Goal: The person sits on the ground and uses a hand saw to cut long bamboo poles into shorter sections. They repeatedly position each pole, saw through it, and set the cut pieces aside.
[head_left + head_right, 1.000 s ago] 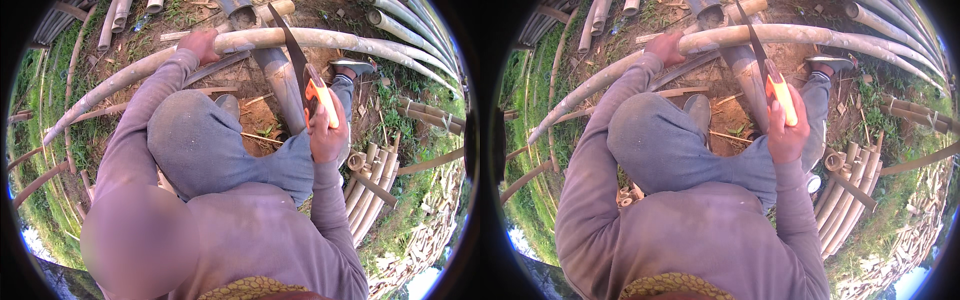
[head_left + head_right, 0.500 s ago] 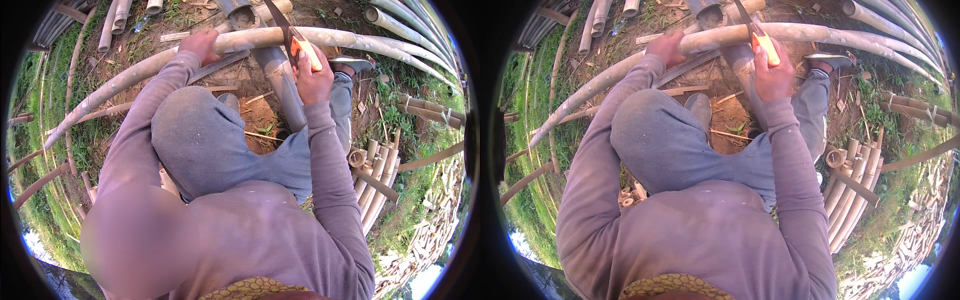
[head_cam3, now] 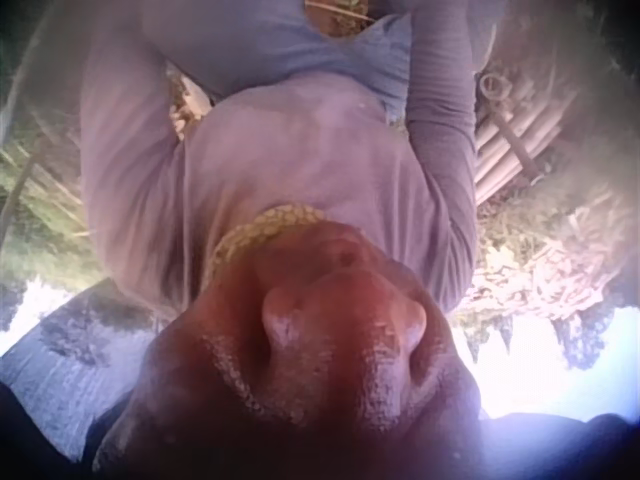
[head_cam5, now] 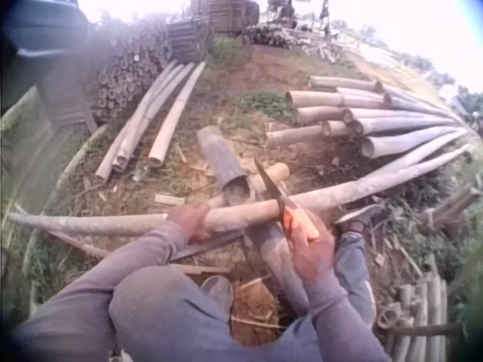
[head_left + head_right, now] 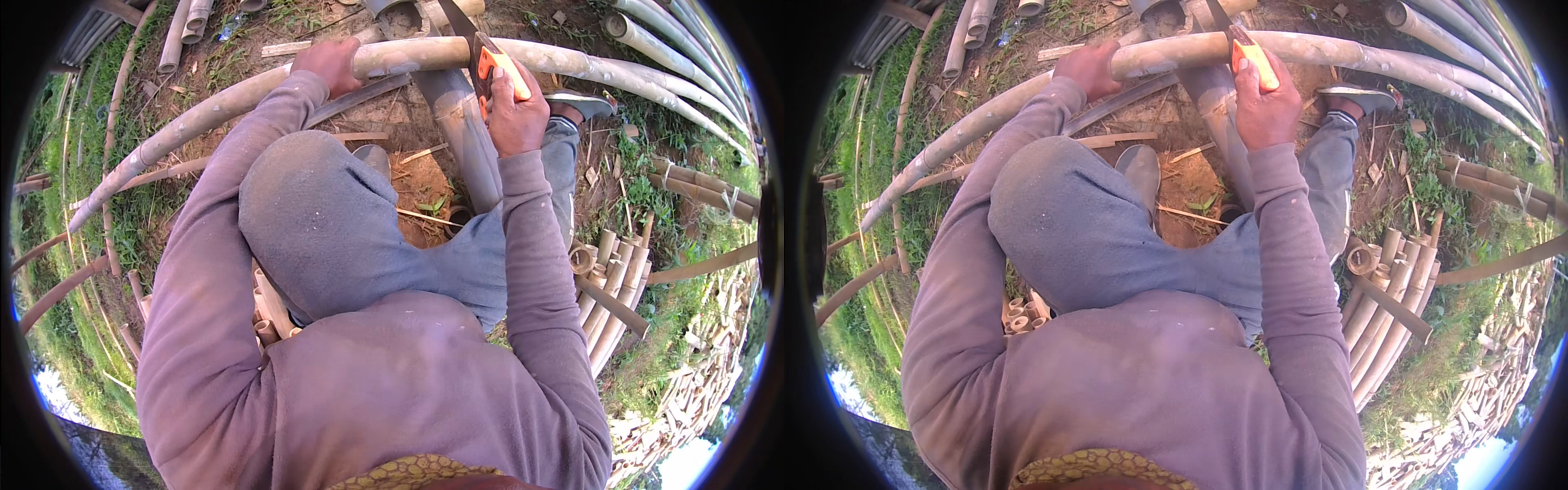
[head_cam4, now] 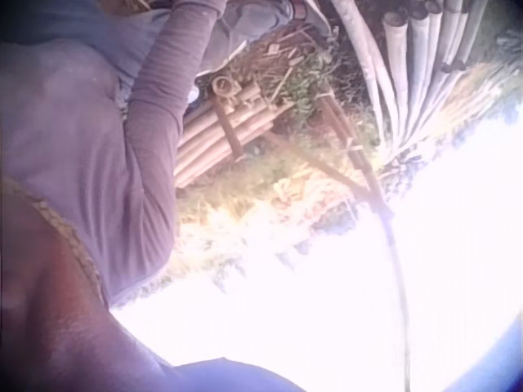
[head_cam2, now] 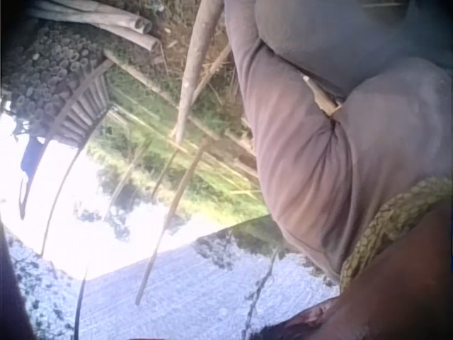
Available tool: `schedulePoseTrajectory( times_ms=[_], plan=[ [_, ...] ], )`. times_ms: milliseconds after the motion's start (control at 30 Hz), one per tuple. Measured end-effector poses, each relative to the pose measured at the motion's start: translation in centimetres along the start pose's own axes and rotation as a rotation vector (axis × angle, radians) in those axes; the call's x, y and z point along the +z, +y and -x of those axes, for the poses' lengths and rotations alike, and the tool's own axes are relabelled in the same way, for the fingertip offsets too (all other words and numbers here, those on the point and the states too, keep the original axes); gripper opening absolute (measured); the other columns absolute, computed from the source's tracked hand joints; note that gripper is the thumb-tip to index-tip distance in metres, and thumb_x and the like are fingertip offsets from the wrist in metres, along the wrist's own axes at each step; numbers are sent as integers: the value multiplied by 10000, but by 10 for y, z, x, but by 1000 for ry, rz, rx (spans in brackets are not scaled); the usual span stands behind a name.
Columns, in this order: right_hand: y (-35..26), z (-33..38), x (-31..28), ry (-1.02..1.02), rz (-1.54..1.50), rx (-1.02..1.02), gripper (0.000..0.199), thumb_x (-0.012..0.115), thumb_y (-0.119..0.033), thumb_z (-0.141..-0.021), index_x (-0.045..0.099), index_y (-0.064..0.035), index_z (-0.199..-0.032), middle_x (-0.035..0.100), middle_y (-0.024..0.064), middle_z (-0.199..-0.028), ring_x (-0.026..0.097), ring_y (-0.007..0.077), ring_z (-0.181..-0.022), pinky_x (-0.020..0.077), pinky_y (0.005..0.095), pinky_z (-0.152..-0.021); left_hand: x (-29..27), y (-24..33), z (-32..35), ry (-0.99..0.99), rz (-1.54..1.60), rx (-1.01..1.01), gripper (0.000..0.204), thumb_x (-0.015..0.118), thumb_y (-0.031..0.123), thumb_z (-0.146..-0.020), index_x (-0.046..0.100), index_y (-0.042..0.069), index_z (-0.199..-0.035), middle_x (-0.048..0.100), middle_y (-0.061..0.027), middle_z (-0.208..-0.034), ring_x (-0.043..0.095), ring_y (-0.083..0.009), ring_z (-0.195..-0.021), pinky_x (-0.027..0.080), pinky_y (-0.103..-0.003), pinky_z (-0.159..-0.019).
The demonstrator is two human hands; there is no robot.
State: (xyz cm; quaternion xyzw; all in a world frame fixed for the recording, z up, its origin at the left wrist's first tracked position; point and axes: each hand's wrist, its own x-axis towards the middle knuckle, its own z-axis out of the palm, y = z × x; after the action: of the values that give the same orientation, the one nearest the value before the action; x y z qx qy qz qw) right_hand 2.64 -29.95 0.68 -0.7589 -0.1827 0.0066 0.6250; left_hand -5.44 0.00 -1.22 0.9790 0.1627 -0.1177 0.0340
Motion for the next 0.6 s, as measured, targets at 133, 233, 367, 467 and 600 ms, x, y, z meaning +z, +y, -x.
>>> schedulePoseTrajectory(
  times_ms=[133,233,367,467,600],
  plan=[
    [-14,90,-47,-9,107,25,455,678,-194,-1068,605,81,-1422,728,167,-1257,704,190,-998,575,332,-891,10,-10,4,29,15,1,599,831,450,-849,614,151,-1321,753,-156,-1237,733,-374,-1151,591,-505,-983],
    [-43,184,-108,-43,79,172,532,641,-259,-1083,562,123,-1445,701,231,-1327,712,268,-1141,568,372,-979,2,-4,8,-43,-4,-21,606,827,456,-849,609,152,-1326,750,-155,-1247,731,-376,-1155,591,-499,-987],
    [-28,160,-92,-17,82,104,488,654,-240,-1075,589,102,-1417,711,208,-1268,707,242,-1091,567,354,-942,11,-1,6,30,-11,-28,609,827,454,-835,595,170,-1321,763,-149,-1201,735,-396,-1120,594,-527,-951],
    [-6,35,-25,-38,35,76,395,698,-175,-1056,644,56,-1370,742,140,-1150,698,171,-955,567,313,-859,7,4,3,2,-3,-23,611,824,447,-842,584,171,-1331,755,-145,-1227,730,-397,-1139,590,-524,-969],
    [0,-18,0,-84,22,52,360,716,-175,-1048,672,29,-1341,752,108,-1110,691,145,-934,562,308,-855,7,3,3,31,-15,-3,601,814,450,-850,585,168,-1328,742,-142,-1265,722,-389,-1161,584,-515,-981]
  ],
)
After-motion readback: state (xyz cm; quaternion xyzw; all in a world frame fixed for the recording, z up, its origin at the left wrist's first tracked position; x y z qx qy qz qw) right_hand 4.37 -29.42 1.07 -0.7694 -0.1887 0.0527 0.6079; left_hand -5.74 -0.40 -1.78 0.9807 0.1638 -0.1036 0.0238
